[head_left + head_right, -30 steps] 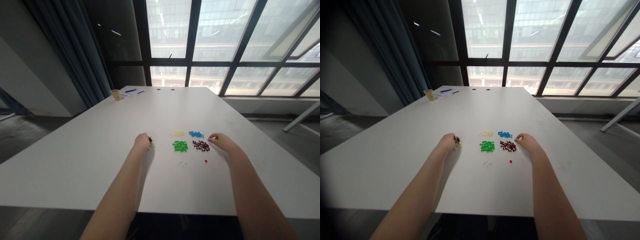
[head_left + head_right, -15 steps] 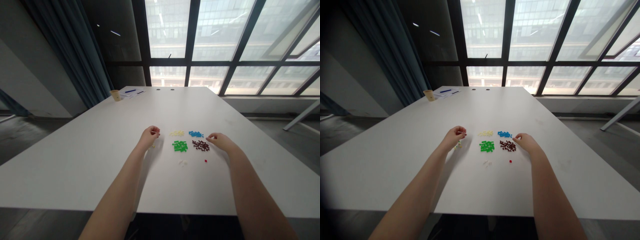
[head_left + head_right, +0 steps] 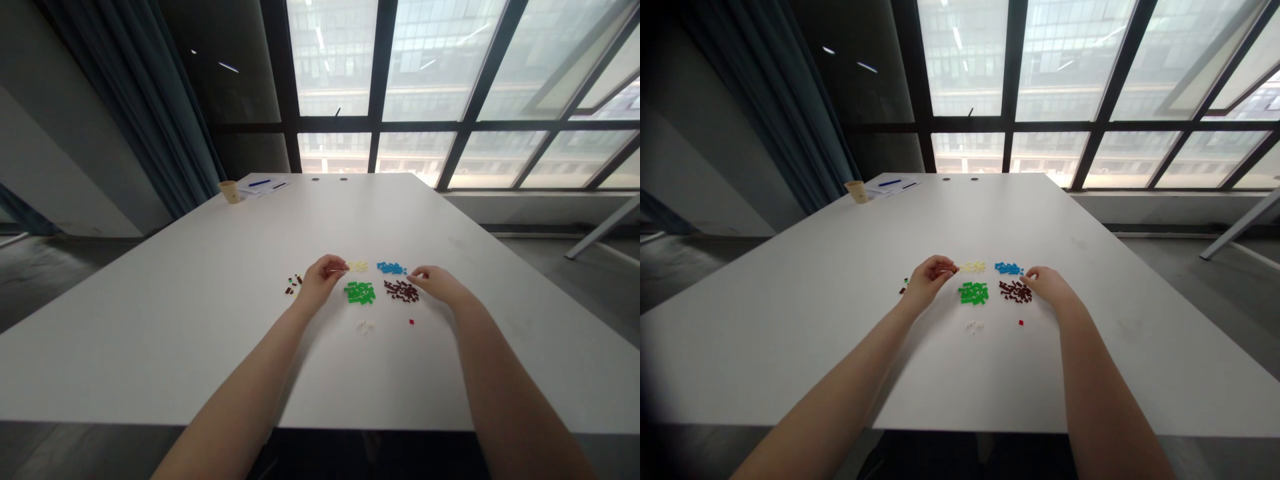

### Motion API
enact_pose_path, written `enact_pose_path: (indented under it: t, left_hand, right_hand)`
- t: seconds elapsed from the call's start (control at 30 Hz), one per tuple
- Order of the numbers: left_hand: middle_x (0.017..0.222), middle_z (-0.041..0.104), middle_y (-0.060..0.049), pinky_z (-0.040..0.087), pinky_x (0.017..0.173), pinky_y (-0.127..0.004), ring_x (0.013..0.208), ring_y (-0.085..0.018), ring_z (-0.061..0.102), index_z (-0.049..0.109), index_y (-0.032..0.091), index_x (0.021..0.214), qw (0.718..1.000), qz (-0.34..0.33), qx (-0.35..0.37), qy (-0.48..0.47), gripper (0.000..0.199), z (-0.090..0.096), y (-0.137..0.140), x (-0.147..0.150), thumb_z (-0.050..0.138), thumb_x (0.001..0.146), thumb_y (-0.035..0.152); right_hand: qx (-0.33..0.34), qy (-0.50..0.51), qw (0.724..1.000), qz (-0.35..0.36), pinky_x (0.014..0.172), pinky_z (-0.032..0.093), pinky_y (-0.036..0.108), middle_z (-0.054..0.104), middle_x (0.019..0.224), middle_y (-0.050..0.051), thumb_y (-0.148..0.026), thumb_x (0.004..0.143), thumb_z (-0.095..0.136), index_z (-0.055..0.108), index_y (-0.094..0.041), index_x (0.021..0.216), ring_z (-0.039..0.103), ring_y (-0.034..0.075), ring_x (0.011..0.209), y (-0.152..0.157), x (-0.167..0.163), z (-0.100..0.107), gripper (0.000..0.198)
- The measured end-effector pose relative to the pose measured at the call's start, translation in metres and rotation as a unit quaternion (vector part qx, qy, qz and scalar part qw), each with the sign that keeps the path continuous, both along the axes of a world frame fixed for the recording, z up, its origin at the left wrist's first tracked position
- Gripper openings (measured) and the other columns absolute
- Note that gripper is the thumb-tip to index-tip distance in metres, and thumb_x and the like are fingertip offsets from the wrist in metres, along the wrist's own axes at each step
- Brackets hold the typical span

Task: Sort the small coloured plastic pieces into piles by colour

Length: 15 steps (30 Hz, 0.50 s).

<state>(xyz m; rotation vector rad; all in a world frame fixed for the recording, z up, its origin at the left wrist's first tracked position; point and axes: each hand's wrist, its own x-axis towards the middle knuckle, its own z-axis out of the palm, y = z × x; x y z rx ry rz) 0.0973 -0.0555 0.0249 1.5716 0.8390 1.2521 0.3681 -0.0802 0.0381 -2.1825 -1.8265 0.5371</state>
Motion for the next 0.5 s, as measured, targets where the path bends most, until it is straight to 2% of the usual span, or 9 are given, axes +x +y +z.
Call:
enact_pose_path:
  t: [0.13,0.2,0.3,0.4,0.5]
  left_hand:
    - [0.081,0.062,-0.003,0.048,0.073,-0.027,0.078,-0.013,0.059,0.054,0.016,0.081,0.987,0.105,0.011,0.125,0.012,-0.001,0.009,-0.012,0.051,0.07,0.014]
    - [0.08,0.061,-0.002,0.047,0.072,-0.026,0.075,-0.013,0.058,0.054,0.017,0.078,0.961,0.171,0.017,0.217,0.014,-0.001,0.016,-0.024,0.047,0.069,0.01]
    - [0.078,0.061,-0.003,0.044,0.072,-0.026,0.074,-0.013,0.056,0.055,0.017,0.077,0.906,0.243,-0.003,0.347,0.023,-0.003,0.024,-0.045,0.041,0.065,0.002]
    - [0.078,0.061,-0.005,0.043,0.066,-0.026,0.072,-0.016,0.056,0.055,0.016,0.082,0.86,0.268,-0.061,0.43,0.028,-0.007,0.028,-0.06,0.041,0.063,0.0]
    - [0.078,0.061,-0.007,0.042,0.062,-0.027,0.07,-0.017,0.056,0.056,0.016,0.084,0.838,0.267,-0.094,0.465,0.027,-0.009,0.029,-0.065,0.044,0.064,0.003]
  right_hand:
    - [0.005,0.002,1.0,0.004,0.061,0.038,0.024,0.065,0.082,0.007,-0.044,0.073,0.05,0.066,-0.019,0.081,0.058,0.017,0.071,0.0,-0.001,-0.001,0.031]
    - [0.006,0.002,1.0,0.005,0.061,0.038,0.024,0.065,0.082,0.006,-0.044,0.073,0.05,0.066,-0.019,0.08,0.058,0.017,0.07,0.0,-0.001,-0.001,0.031]
    - [0.01,0.002,1.0,0.007,0.06,0.038,0.024,0.066,0.08,0.006,-0.045,0.073,0.05,0.066,-0.019,0.079,0.058,0.017,0.069,-0.001,-0.001,-0.001,0.031]
    - [0.007,0.002,1.0,0.009,0.059,0.038,0.023,0.066,0.08,0.006,-0.046,0.073,0.05,0.066,-0.019,0.079,0.057,0.017,0.069,0.0,-0.001,-0.001,0.032]
    - [0.0,0.001,1.0,0.012,0.06,0.038,0.023,0.066,0.081,0.006,-0.047,0.073,0.05,0.066,-0.019,0.08,0.057,0.017,0.07,0.0,0.0,-0.002,0.033]
